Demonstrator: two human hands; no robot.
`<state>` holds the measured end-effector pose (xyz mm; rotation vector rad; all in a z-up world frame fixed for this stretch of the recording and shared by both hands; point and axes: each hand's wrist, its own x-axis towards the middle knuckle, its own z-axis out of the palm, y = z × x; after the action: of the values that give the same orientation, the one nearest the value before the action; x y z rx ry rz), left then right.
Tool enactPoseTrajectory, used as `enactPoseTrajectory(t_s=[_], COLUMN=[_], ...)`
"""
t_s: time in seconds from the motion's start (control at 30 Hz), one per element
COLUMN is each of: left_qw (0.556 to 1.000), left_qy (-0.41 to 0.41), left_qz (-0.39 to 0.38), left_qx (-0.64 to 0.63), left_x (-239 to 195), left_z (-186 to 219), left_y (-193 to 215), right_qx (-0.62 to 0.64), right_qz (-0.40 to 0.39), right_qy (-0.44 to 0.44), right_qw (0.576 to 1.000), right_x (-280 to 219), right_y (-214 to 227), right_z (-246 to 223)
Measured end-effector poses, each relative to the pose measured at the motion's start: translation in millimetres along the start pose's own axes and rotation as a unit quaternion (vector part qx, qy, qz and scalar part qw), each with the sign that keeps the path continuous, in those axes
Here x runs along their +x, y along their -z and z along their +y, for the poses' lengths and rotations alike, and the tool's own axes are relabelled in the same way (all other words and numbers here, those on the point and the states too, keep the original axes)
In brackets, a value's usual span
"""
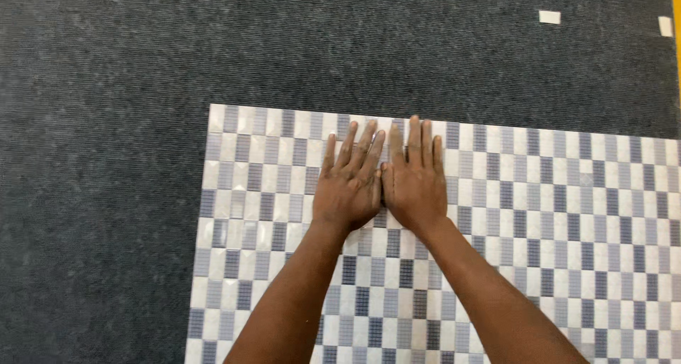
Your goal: The person places and presses mosaic tiles onto a dark wall surface. They align the tiles with existing ones and smooth them down with both hands to ensure adhesion.
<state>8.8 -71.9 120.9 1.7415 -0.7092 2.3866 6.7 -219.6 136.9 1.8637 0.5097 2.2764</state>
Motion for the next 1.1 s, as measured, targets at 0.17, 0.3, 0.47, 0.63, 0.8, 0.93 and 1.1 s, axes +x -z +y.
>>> enactPoseTrajectory(t_s=[0.17, 0.3, 0.47, 0.63, 0.8, 0.93, 1.1], left_qw=[0.999, 0.997, 0.996, 0.992, 0.994, 0.995, 0.995], left_qy=[0.011, 0.027, 0.072, 0.119, 0.101, 0.089, 0.076], left_qz=[-0.020, -0.028, -0.024, 0.010, -0.020, -0.049, -0.019], left_qx=[0.030, 0.067, 0.054, 0.046, 0.032, 0.023, 0.059], left_x=[-21, -35, -44, -44, -39, -29, -21], left_z=[-39, -66, -87, -105, -122, -136, -143], left_y=[27, 39, 55, 62, 67, 60, 50], right_qx=[0.006, 0.019, 0.029, 0.016, 0.018, 0.006, 0.004], right_qz=[0.003, -0.010, -0.017, -0.015, -0.006, 0.000, 0.013], right_qy=[0.004, -0.007, -0.001, -0.001, -0.001, -0.001, 0.011], right_qw=[1.000, 1.000, 0.999, 1.000, 1.000, 1.000, 1.000], right_x=[8, 17, 25, 38, 51, 60, 72], right_y=[-12, -14, -24, -30, -28, -35, -36], right_z=[-49, -88, -116, -136, -146, -142, -141])
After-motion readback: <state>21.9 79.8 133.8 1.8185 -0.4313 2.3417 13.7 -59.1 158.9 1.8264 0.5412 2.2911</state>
